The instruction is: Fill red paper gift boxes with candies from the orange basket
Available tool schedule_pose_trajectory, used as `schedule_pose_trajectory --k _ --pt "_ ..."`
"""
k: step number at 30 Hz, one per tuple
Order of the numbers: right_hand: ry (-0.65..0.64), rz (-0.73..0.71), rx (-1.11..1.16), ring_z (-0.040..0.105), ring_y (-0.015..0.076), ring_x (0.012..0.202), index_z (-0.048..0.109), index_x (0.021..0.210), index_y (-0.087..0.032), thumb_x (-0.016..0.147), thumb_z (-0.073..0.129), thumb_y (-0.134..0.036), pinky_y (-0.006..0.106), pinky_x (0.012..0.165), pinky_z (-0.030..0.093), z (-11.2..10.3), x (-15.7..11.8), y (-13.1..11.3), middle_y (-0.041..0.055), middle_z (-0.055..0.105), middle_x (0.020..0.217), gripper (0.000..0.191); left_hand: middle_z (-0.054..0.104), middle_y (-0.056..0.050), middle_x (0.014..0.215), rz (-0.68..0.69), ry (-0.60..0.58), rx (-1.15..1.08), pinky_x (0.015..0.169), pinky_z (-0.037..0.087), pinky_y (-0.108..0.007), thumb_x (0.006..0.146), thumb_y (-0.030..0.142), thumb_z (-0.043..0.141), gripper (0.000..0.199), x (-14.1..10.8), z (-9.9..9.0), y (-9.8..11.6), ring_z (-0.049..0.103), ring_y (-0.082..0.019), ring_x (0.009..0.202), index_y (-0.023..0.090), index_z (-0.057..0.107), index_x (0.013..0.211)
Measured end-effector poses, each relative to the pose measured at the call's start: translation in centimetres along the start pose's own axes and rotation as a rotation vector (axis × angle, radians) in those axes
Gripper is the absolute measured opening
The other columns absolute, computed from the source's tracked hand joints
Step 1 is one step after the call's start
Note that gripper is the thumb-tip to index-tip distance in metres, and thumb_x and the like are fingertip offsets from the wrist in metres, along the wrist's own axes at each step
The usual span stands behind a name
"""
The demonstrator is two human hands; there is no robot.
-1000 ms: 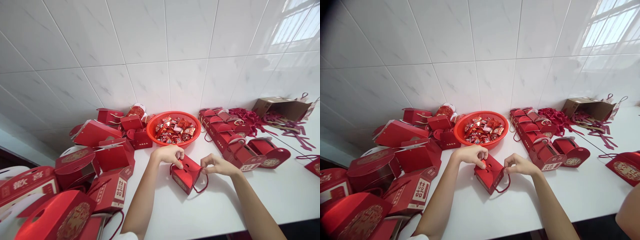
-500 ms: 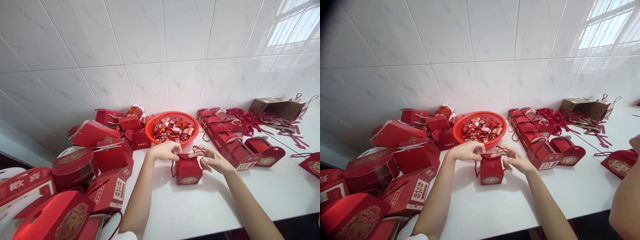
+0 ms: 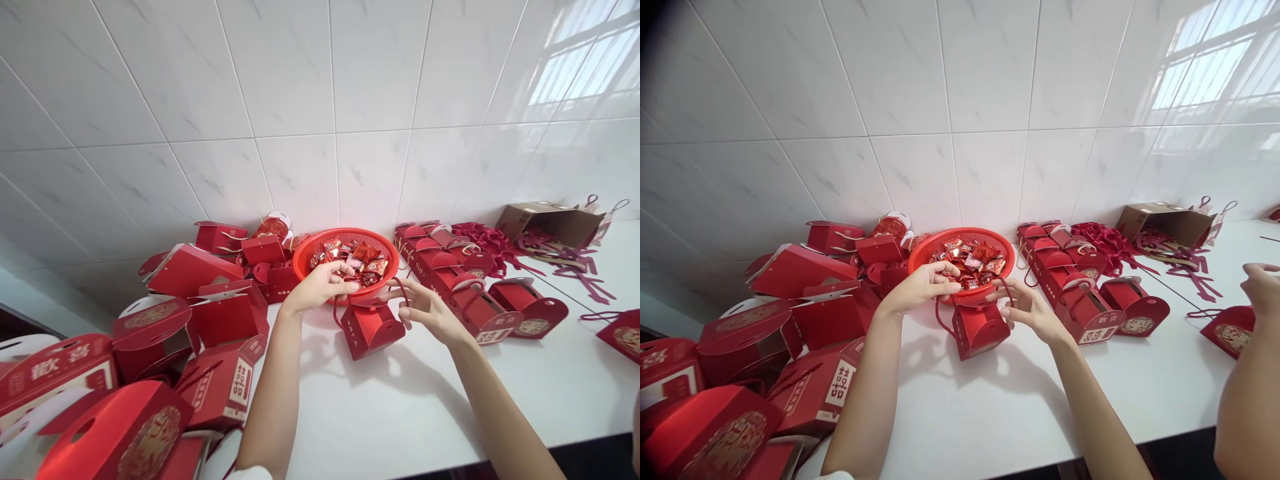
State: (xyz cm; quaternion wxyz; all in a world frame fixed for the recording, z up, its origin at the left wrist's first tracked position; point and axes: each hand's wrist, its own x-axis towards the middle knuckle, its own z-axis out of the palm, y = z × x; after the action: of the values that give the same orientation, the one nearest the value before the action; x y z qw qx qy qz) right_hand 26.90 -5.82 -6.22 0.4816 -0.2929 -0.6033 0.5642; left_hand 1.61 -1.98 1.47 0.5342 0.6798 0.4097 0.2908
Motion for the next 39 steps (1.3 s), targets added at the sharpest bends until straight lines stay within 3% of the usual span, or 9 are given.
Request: schedule_pose_trajectory --k 4,9,15,21,29,34,36,39 --pt "0.056 -0.041 -0.069 0.058 0.0145 0.073 0.065 0.115 -0.019 0.08 0.077 -0.037 0.028 0.056 0.052 1.0 0.4 -1.1 0.0118 0.069 0.109 0.042 0.06 0.004 0.063 0.047 0.048 -0.12 0.059 0.036 -0.023 0.07 0.042 0.078 0.046 -0.1 0.4 0.5 0.053 -0.009 0.059 0.014 0.06 0.103" --pt "0.115 -0.029 -0.104 0.058 0.0136 0.072 0.065 0.108 -0.018 0.077 0.079 -0.043 0.026 0.057 0.051 2.4 0.8 -1.9 0.0105 0.067 0.11 0.042 0.07 -0.003 0.079 0.106 -0.037 -0.176 0.064 0.041 -0.024 0.076 0.044 0.075 0.046 -0.3 1.0 1.0 0.051 -0.007 0.058 0.014 0.062 0.108" --pt "0.157 0.031 -0.28 0.049 0.009 0.056 0.064 0.082 -0.016 0.075 0.077 -0.053 0.024 0.054 0.046 3.9 1.2 -2.4 -0.0002 0.061 0.071 0.04 0.073 -0.01 0.101 0.148 -0.16 -0.161 0.073 0.048 -0.029 0.08 0.043 0.074 0.046 -0.5 1.9 0.9 0.059 -0.01 0.067 0.015 0.065 0.115" --pt "0.258 -0.003 -0.321 0.05 0.0108 0.056 0.06 0.073 -0.017 0.076 0.072 -0.06 0.025 0.054 0.044 4.3 1.3 -2.1 -0.0005 0.059 0.064 0.045 0.072 -0.012 0.113 0.185 -0.21 -0.14 0.078 0.052 -0.03 0.082 0.038 0.073 0.041 -0.2 2.5 0.3 0.066 -0.016 0.086 0.017 0.066 0.117" --pt "0.298 -0.055 -0.37 0.053 0.0133 0.057 0.064 0.073 -0.018 0.081 0.068 -0.06 0.027 0.057 0.047 4.1 0.6 -2.2 0.0042 0.068 0.069 0.043 0.071 -0.011 0.113 0.218 -0.153 -0.072 0.089 0.052 -0.034 0.082 0.036 0.073 0.039 0.0 2.8 0.3 0.066 -0.021 0.101 0.017 0.067 0.117" --pt "0.359 -0.072 -0.371 0.054 0.0138 0.058 0.063 0.07 -0.018 0.081 0.069 -0.059 0.028 0.058 0.048 3.4 -0.1 -2.0 0.0046 0.068 0.07 0.042 0.071 -0.007 0.101 0.232 -0.042 0.084 0.086 0.051 -0.033 0.084 0.037 0.069 0.03 0.0 2.9 0.5 0.065 -0.019 0.092 0.016 0.071 0.105" --pt "0.399 -0.075 -0.354 0.054 0.014 0.057 0.063 0.07 -0.018 0.08 0.071 -0.058 0.028 0.058 0.048 3.1 -0.7 -2.2 0.0047 0.068 0.069 0.042 0.071 -0.005 0.096 0.24 -0.09 0.135 0.085 0.05 -0.032 0.085 0.037 0.067 0.028 -0.2 3.0 0.7 0.065 -0.019 0.089 0.017 0.071 0.103" --pt "0.458 -0.074 -0.349 0.053 0.0137 0.055 0.064 0.071 -0.018 0.079 0.072 -0.057 0.028 0.055 0.047 2.9 -2.3 -2.5 0.0042 0.067 0.066 0.04 0.072 -0.005 0.097 0.26 -0.315 0.218 0.089 0.049 -0.031 0.086 0.034 0.067 0.029 -0.7 3.1 1.1 0.066 -0.019 0.095 0.019 0.07 0.111"
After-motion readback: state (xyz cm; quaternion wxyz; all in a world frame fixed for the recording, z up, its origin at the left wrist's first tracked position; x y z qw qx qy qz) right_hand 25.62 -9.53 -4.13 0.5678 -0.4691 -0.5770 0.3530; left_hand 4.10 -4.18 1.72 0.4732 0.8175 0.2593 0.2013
